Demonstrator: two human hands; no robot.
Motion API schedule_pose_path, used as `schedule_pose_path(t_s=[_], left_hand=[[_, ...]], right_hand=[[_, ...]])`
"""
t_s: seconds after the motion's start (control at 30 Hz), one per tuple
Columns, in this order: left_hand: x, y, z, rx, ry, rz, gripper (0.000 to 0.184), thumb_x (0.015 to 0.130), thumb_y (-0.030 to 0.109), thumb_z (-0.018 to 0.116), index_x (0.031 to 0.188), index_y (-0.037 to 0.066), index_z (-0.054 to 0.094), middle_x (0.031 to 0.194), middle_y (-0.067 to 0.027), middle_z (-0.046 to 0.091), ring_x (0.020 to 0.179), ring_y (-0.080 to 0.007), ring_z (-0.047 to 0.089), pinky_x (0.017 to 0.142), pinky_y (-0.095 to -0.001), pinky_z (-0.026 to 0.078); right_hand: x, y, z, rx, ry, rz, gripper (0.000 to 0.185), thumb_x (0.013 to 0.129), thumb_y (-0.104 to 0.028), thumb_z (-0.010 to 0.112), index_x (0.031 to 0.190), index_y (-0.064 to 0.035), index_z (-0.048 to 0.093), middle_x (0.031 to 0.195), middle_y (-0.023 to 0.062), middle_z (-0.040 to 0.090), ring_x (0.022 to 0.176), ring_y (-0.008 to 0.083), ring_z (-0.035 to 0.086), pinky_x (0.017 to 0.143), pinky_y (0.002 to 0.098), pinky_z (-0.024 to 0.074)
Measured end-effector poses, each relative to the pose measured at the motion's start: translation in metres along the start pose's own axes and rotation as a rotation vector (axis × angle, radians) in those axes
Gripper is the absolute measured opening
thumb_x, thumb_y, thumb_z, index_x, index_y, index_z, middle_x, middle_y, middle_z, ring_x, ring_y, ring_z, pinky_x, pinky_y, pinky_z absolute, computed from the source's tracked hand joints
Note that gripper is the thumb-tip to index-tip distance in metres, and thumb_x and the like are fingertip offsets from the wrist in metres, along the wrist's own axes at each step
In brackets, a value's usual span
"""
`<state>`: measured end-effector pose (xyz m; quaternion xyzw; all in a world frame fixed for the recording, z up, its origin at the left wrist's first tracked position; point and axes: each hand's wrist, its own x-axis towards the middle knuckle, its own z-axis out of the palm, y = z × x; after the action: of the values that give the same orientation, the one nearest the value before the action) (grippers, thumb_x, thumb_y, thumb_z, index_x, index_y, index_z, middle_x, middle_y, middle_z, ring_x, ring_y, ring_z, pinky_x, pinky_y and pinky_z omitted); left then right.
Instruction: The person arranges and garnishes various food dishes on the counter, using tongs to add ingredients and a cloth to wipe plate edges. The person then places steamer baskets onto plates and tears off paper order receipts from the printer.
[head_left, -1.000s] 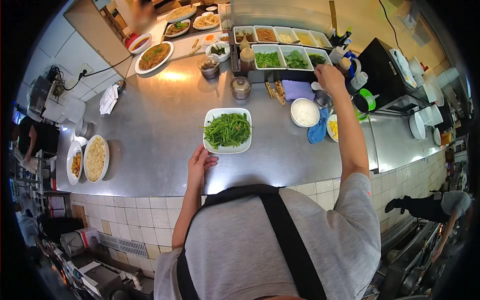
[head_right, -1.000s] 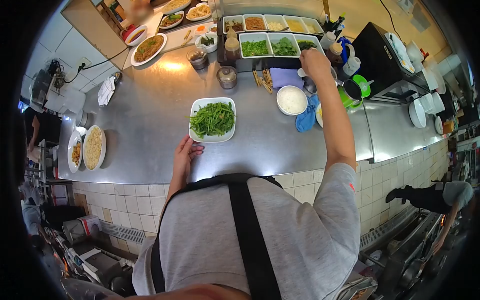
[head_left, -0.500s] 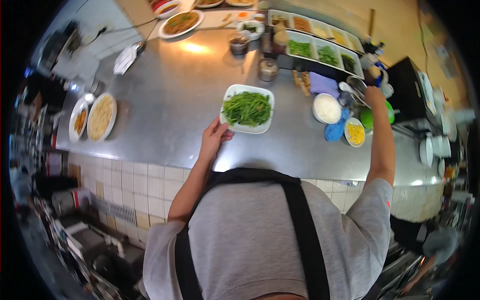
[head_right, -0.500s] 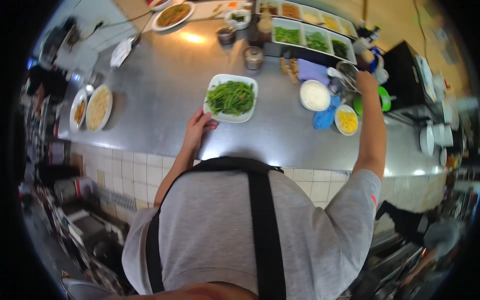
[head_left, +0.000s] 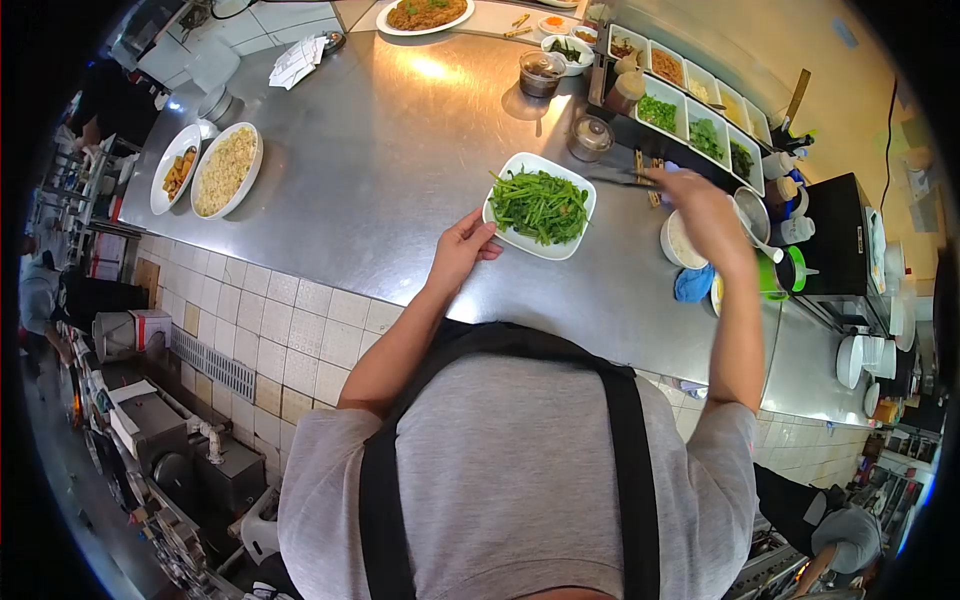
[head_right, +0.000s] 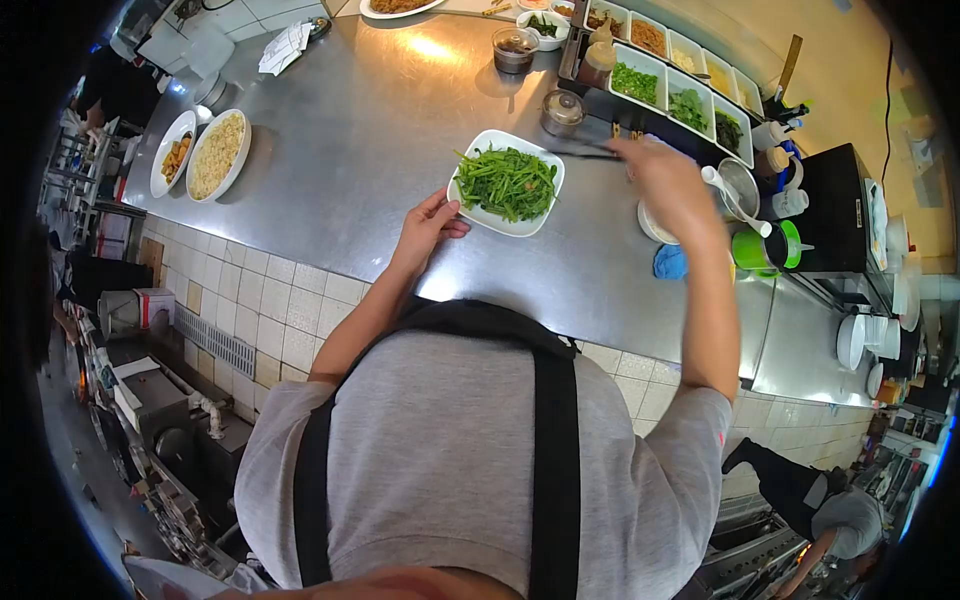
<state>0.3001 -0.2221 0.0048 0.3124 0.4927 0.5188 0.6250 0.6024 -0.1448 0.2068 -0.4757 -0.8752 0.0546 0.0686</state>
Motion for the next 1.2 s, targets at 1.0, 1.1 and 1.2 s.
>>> schedule_pose_path(t_s=[1.0, 1.1, 1.2], left_hand=[[0.002, -0.005, -0.004, -0.033, -0.01, 0.018, 0.047, 0.091, 0.018, 0.061, 0.133, 0.001, 0.046, 0.094, -0.0066, 0.063, 0.074, -0.0131, 0.062, 0.066, -0.0244, 0.053], [0.001, -0.001, -0.001, -0.034, -0.008, 0.006, 0.046, 0.091, 0.018, 0.061, 0.133, 0.002, 0.048, 0.094, -0.0063, 0.064, 0.074, -0.013, 0.062, 0.067, -0.0245, 0.053], [0.001, 0.0, -0.001, -0.036, -0.005, -0.005, 0.046, 0.091, 0.018, 0.061, 0.132, 0.003, 0.049, 0.093, -0.0058, 0.064, 0.074, -0.0129, 0.062, 0.067, -0.0246, 0.053]], right_hand=[[0.016, -0.034, 0.037, -0.179, 0.033, -0.027, 0.023, 0.078, -0.006, 0.056, 0.098, -0.0081, 0.068, 0.085, 0.0156, 0.063, 0.082, 0.0327, 0.063, 0.072, 0.0441, 0.0501], [0.007, -0.012, 0.061, -0.089, -0.023, 0.092, 0.022, 0.082, -0.008, 0.055, 0.101, -0.0077, 0.067, 0.089, 0.0163, 0.064, 0.082, 0.0347, 0.063, 0.072, 0.0448, 0.0505], [0.005, -0.01, 0.077, 0.048, -0.002, 0.093, 0.022, 0.085, -0.011, 0.054, 0.102, -0.0087, 0.067, 0.095, 0.0163, 0.065, 0.082, 0.0354, 0.063, 0.072, 0.045, 0.051]])
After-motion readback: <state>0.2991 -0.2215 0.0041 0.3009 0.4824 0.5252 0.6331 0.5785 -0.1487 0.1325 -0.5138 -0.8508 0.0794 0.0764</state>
